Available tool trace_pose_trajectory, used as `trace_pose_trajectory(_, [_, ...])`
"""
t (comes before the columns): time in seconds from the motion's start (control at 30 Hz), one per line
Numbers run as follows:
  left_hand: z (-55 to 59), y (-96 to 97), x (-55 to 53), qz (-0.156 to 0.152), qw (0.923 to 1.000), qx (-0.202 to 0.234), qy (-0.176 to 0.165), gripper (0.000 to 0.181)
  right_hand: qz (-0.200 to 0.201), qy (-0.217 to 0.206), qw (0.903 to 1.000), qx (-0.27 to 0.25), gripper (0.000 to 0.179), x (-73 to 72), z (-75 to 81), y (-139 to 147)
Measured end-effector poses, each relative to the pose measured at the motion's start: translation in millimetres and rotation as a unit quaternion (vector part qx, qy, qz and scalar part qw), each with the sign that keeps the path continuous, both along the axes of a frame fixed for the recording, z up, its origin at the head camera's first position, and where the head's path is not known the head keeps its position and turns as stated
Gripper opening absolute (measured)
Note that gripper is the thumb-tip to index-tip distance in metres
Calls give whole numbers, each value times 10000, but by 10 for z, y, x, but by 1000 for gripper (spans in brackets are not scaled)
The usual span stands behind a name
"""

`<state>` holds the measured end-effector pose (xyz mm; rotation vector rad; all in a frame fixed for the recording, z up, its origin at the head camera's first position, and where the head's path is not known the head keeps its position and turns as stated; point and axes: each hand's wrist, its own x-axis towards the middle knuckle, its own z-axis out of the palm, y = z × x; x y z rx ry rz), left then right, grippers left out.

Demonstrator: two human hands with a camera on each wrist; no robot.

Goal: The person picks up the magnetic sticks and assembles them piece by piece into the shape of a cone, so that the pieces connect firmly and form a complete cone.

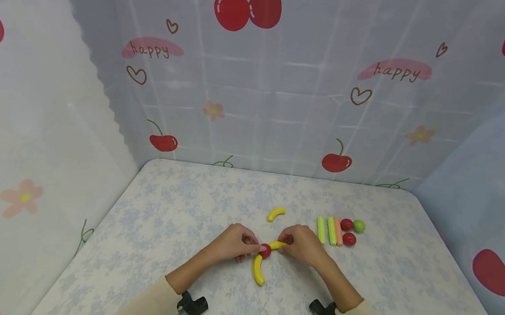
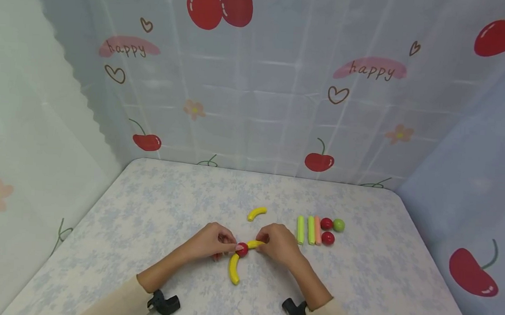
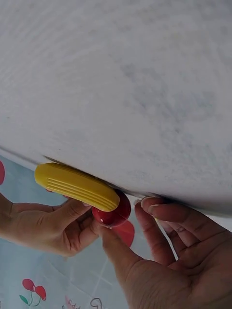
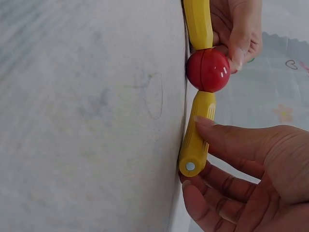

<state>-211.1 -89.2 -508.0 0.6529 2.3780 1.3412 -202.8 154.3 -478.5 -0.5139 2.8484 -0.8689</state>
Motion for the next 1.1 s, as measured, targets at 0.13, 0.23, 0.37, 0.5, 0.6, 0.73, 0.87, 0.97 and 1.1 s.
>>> trace_pose_trajectory(0.13, [-30,-3,-14,-8,9998,165,-105,28,64,-2,10000,-3,15,-34,-11,-21])
trace_pose_trajectory(0.23, [-58,-4,-16,-37,9996,236,-176,29,159,24,9999,-61,15,-49,-6,-35])
trace_pose_trajectory(0.37, [-87,-10,-18,-99,9992,350,-158,24,315,12,9993,-175,16,-57,0,-28])
trace_pose_trajectory(0.5, [-114,-18,-29,-190,9986,472,-122,21,277,-42,9993,-252,16,-65,6,23])
trace_pose_trajectory(0.6, [-132,-28,-36,-212,9984,513,-145,19,111,-48,9994,-335,15,-70,37,107])
trace_pose_trajectory(0.73, [-137,-38,-35,-169,9983,506,-241,17,-115,96,9987,-487,15,-88,123,289])
trace_pose_trajectory(0.87, [-131,-33,-36,-136,9984,462,-309,18,-330,383,9968,-622,19,-117,207,560])
trace_pose_trajectory(0.97, [-125,-33,-36,-157,9984,450,-299,18,-531,612,9944,-672,20,-143,258,789])
trace_pose_trajectory(1.1, [-124,-32,-26,-180,9982,471,-312,18,-885,650,9908,-791,22,-172,326,1072])
